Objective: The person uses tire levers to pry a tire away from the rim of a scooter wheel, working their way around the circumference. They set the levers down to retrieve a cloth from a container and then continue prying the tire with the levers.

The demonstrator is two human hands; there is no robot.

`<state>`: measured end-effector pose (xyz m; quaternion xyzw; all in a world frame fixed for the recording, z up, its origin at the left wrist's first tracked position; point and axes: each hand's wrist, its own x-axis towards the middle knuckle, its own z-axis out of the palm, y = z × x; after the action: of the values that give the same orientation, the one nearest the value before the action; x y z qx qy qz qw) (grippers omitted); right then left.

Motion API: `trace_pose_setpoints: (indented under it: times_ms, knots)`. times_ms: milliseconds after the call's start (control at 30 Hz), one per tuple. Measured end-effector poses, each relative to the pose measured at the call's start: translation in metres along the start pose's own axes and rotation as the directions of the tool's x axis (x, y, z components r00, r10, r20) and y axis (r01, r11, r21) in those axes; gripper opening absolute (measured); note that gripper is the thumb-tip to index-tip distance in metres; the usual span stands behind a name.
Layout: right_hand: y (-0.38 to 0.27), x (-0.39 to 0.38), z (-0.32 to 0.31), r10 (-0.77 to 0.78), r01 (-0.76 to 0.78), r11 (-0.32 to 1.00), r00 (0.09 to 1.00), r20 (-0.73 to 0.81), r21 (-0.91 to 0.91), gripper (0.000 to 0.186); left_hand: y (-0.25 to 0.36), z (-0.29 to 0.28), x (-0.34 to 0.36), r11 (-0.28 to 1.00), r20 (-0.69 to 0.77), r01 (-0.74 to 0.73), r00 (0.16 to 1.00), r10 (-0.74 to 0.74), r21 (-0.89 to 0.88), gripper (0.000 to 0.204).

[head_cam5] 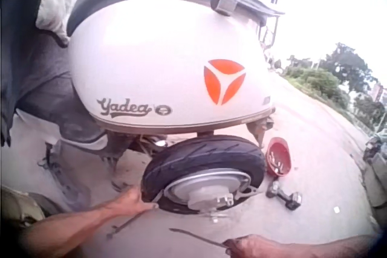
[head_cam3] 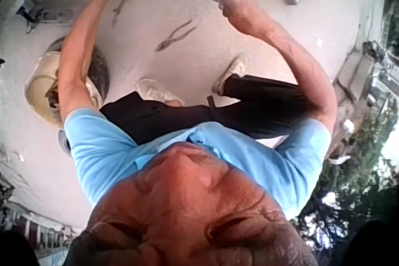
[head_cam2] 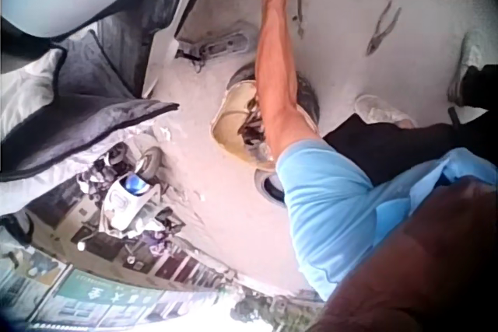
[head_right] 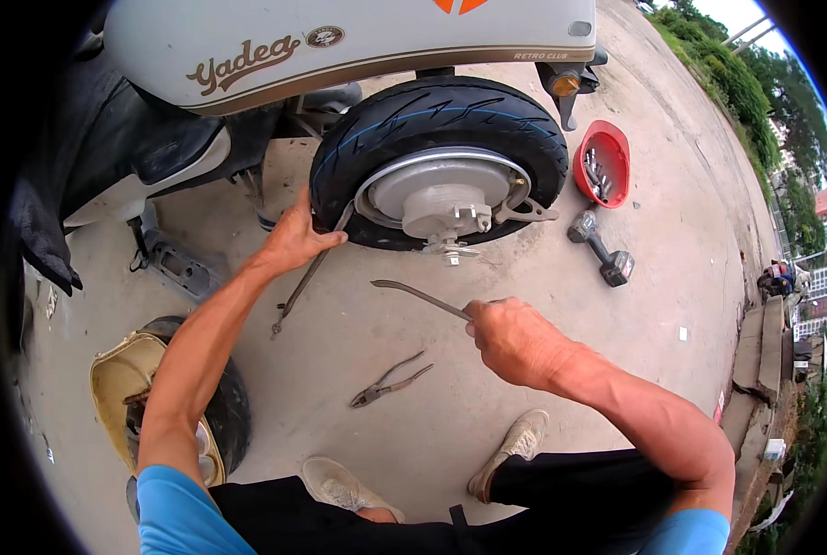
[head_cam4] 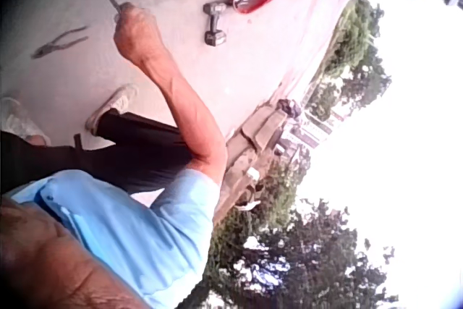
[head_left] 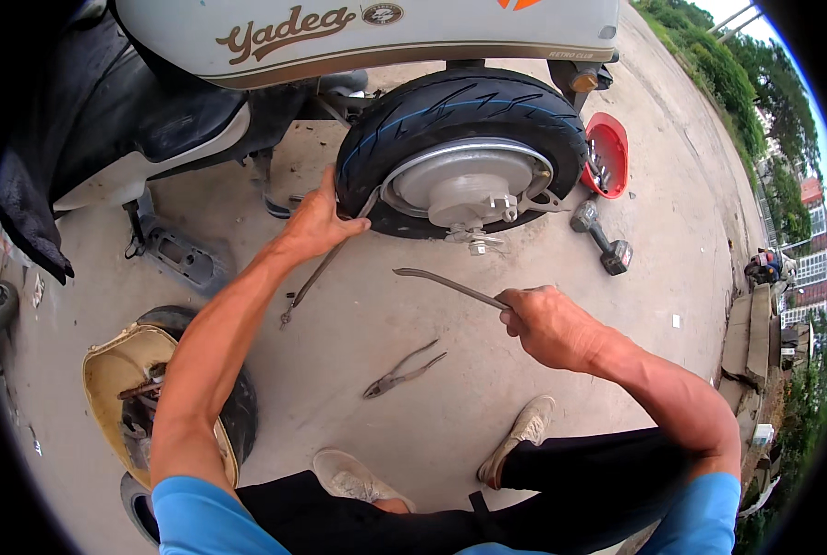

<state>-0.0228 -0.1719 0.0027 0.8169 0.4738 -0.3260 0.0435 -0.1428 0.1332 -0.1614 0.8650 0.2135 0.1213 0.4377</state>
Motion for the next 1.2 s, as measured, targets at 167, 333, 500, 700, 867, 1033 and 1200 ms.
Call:
trace_pose_setpoints:
  times_ms: [167,333,500,700,867,1033,1200]
  knots:
    - [-0.021,0.018,-0.061,-0.271,0.078,0.827,0.923,-0.273,-0.556,0.016,0.004,-0.004,-0.001,0.995,0.047,0.056,0.998,-0.052,-0.081,0.095]
    - [-0.055,0.052,-0.085,-0.369,0.142,0.637,0.919,-0.138,-0.758,0.010,0.006,-0.004,-0.003,0.999,0.003,-0.014,1.000,0.014,-0.034,0.097]
    - [-0.067,0.091,-0.108,-0.368,0.219,0.598,0.929,-0.022,-0.771,0.015,0.010,-0.006,-0.003,0.997,0.046,0.056,0.997,-0.054,-0.050,0.098]
    - [-0.049,0.073,-0.089,-0.298,0.202,0.802,0.951,-0.083,-0.563,0.013,0.010,-0.010,-0.002,0.997,0.063,0.053,0.997,-0.049,-0.059,0.097]
    - [-0.037,0.052,0.036,0.272,-0.083,0.808,0.931,-0.244,0.584,0.050,0.008,-0.007,0.001,0.998,0.030,0.016,0.999,-0.014,-0.060,0.097]
    - [-0.071,0.066,0.155,0.400,0.102,0.145,0.904,-0.153,0.984,0.042,0.005,-0.004,0.004,0.993,0.046,0.089,0.995,-0.085,-0.074,0.096]
    - [-0.097,0.119,0.243,0.500,0.277,0.156,0.806,-0.318,0.948,0.045,-0.002,0.001,0.007,1.000,-0.034,0.005,0.999,-0.006,-0.030,0.097]
